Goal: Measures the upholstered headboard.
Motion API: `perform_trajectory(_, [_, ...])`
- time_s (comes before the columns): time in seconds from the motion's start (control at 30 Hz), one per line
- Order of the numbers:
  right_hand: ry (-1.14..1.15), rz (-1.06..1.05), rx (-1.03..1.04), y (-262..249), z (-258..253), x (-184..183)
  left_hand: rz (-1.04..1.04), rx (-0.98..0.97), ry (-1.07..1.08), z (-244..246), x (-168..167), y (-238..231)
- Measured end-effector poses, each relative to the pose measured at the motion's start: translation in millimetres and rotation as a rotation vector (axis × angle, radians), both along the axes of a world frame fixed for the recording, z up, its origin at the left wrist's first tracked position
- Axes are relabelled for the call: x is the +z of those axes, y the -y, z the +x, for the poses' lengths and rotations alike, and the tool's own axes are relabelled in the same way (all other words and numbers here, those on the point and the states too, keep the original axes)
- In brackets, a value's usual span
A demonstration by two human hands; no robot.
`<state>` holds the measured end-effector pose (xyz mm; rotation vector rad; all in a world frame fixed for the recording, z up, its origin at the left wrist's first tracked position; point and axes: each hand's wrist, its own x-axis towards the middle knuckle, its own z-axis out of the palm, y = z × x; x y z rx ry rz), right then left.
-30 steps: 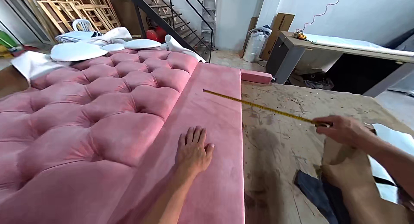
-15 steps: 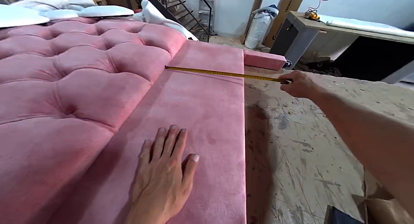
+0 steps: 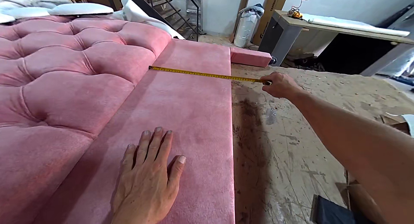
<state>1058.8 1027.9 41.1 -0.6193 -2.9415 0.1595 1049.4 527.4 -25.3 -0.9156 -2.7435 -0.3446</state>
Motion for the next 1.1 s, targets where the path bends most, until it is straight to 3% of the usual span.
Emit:
perform_trajectory(0.73, [-0.082, 0.052, -0.005, 12.2, 10.8, -15.2, 0.009, -0.018, 0.01, -3.8, 1.4, -1.8])
perform_trajectory(0.83, [-0.072, 0.054, 0.0, 16.4, 11.8, -11.8, 0.027, -0.035, 0.03, -39.6, 6.5, -13.6])
perform_trajectory(0.93, [-0.06, 0.061, -0.017, 17.6, 14.2, -11.7, 0.048, -0.011, 0.159, -108.0, 21.6, -45.7])
perform_trajectory(1.1, [-0.073, 0.04, -0.023, 21.7, 16.5, -18.5, 0.021, -0.104, 0.127, -213.5, 29.0, -90.9])
